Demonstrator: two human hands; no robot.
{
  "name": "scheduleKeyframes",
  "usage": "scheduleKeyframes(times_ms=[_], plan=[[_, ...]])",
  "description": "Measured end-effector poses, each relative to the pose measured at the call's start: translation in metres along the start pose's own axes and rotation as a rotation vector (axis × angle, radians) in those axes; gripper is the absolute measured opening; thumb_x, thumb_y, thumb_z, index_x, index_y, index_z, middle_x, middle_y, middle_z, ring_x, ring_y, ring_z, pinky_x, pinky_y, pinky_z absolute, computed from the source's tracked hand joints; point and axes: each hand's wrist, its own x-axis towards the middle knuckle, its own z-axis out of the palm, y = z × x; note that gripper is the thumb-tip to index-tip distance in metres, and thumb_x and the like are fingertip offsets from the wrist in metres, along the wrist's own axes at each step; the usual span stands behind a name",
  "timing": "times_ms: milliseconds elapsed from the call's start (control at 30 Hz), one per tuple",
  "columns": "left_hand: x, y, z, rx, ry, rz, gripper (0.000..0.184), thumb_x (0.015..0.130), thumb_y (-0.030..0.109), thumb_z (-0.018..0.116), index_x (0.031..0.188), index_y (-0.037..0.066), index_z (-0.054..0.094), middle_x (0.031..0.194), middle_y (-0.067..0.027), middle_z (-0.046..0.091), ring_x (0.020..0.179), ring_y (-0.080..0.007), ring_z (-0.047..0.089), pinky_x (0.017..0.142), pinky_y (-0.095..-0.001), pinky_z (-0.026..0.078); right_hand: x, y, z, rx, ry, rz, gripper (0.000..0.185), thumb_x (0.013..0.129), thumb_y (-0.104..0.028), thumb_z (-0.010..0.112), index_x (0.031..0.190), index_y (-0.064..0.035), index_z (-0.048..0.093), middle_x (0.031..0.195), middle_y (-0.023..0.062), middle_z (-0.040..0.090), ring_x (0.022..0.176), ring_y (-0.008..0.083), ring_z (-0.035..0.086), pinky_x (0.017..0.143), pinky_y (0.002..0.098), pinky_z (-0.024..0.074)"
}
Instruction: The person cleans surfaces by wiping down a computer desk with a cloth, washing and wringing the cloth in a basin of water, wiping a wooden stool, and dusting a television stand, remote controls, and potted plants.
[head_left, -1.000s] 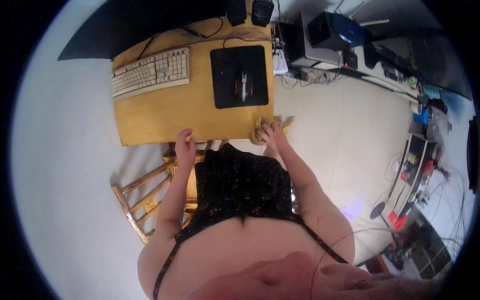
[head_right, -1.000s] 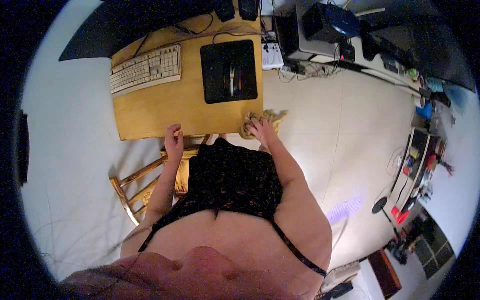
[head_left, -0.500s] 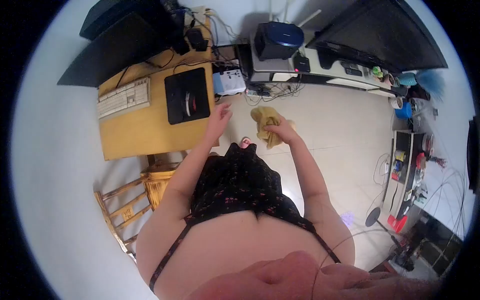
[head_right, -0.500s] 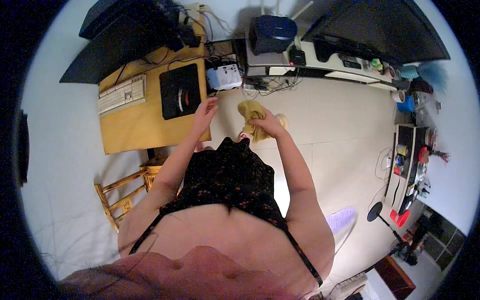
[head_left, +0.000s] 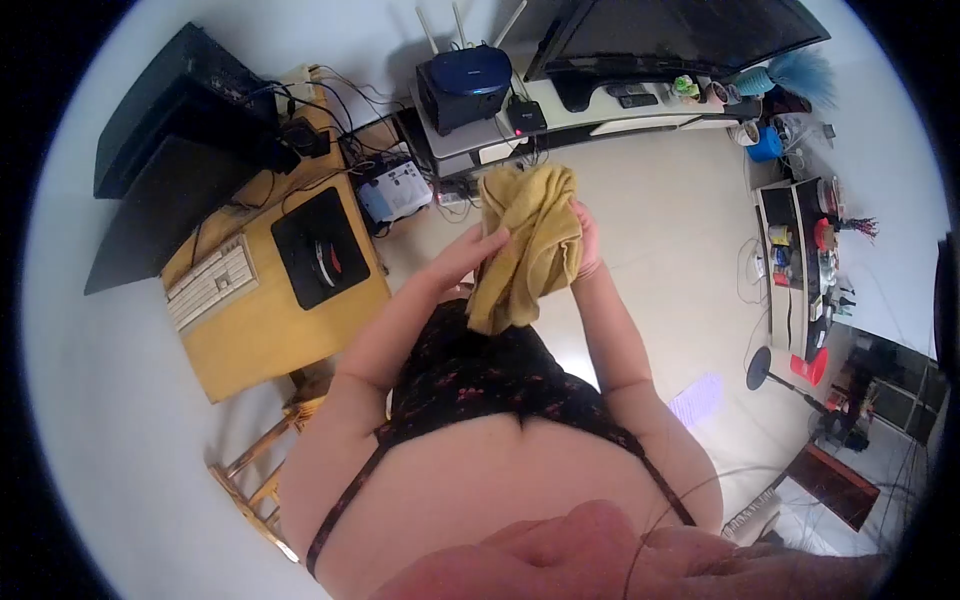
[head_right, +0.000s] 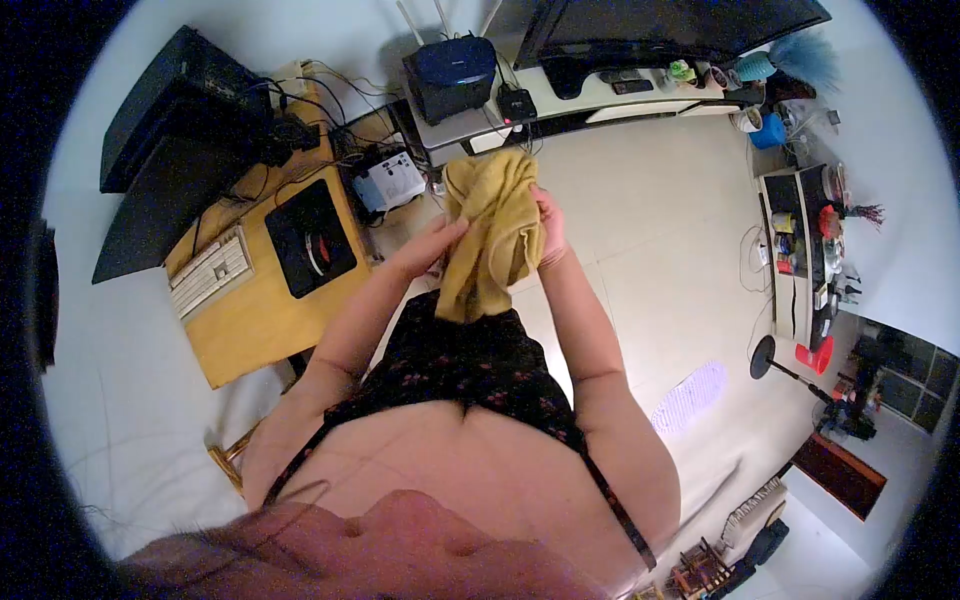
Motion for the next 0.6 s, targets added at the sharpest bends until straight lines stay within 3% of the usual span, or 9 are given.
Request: scheduleKeyframes(times_ms=[67,200,267,333,400,433,500,567,600], plan=[[0.014,0.005,-0.005,-0.325,0.171,-0.053,0.051,0.089,0.041,0.046,0.118,-0.001,0.045,0.105,-0.0056,0.056,0.091,-0.0152,0.054,0.079,-0.0274,0.043,0.010,-0.009,0.002,-0.065,0.005,0.009,0.047,0.084,-0.027,0.039,0.122,0.0007,0.044,0.117,0.0175,0.052,0.105,0.0314,0.052,0.093,0.0429,0.0403],[0.061,-0.023,-0.034,-0.273,0.276,-0.055,0.050,0.089,0.043,0.043,0.103,-0.003,0.056,0.088,-0.0106,0.062,0.079,-0.0182,0.058,0.070,-0.0306,0.045,0.029,-0.029,-0.007,-0.133,0.123,0.096,0.049,0.087,-0.027,0.032,0.125,0.0031,0.041,0.120,0.0172,0.050,0.111,0.0299,0.048,0.098,0.0394,0.0354],[0.070,-0.020,-0.033,0.292,0.357,-0.024,0.054,0.089,0.045,0.041,0.082,-0.006,0.060,0.070,-0.0178,0.059,0.068,-0.0248,0.058,0.063,-0.0349,0.043,0.042,-0.040,-0.018,-0.418,0.337,-0.044,0.048,0.088,-0.028,0.032,0.123,0.0034,0.041,0.118,0.0153,0.051,0.108,0.0291,0.050,0.096,0.0371,0.0375],[0.074,-0.017,-0.023,0.398,0.372,-0.042,0.054,0.088,0.045,0.042,0.077,-0.006,0.059,0.067,-0.0189,0.058,0.066,-0.0286,0.057,0.062,-0.0372,0.043,0.029,-0.061,-0.022,-0.686,0.470,-0.066,0.042,0.090,-0.026,0.034,0.119,0.0012,0.046,0.114,0.0176,0.053,0.101,0.0257,0.054,0.087,0.0351,0.0426],[0.081,-0.014,-0.006,0.609,0.378,-0.059,0.056,0.087,0.046,0.044,0.066,-0.006,0.056,0.062,-0.0212,0.055,0.063,-0.0361,0.055,0.060,-0.0417,0.042,0.008,-0.086,-0.021,-1.852,0.650,-0.016,0.032,0.089,-0.023,0.041,0.110,-0.0024,0.052,0.098,0.0181,0.059,0.088,0.0273,0.059,0.075,0.0367,0.0466],[0.084,-0.007,0.000,0.833,0.349,-0.038,0.052,0.086,0.044,0.046,0.070,-0.005,0.057,0.070,-0.0232,0.058,0.070,-0.0377,0.057,0.065,-0.0443,0.043,-0.003,-0.095,-0.029,-1.851,0.639,-0.012,0.032,0.089,-0.023,0.041,0.110,-0.0024,0.052,0.098,0.0181,0.059,0.088,0.0273,0.059,0.075,0.0367,0.0466],[0.092,0.002,0.014,0.920,0.372,-0.025,0.049,0.086,0.043,0.047,0.075,-0.004,0.057,0.076,-0.0238,0.058,0.074,-0.0385,0.057,0.067,-0.0450,0.043,-0.024,-0.111,-0.044,-2.470,0.633,-0.379,0.020,0.084,-0.021,0.051,0.097,-0.0049,0.055,0.079,0.0181,0.060,0.073,0.0301,0.060,0.067,0.0397,0.0472],[0.118,-0.005,0.021,0.981,0.407,-0.068,0.038,0.084,0.033,0.051,0.088,-0.003,0.057,0.087,-0.0224,0.058,0.083,-0.0386,0.056,0.074,-0.0450,0.044,-0.040,-0.143,-0.050,-2.479,0.659,-0.263,0.021,0.082,-0.021,0.053,0.095,-0.0051,0.055,0.078,0.0180,0.060,0.074,0.0316,0.060,0.066,0.0404,0.0471],[0.133,-0.017,0.021,0.950,0.563,0.187,0.033,0.082,0.029,0.052,0.090,-0.003,0.056,0.089,-0.0216,0.058,0.086,-0.0383,0.055,0.075,-0.0442,0.044,-0.046,-0.162,-0.052,-2.483,0.687,-0.141,0.022,0.080,-0.022,0.055,0.094,-0.0054,0.055,0.077,0.0179,0.061,0.075,0.0331,0.059,0.066,0.0412,0.0470]])
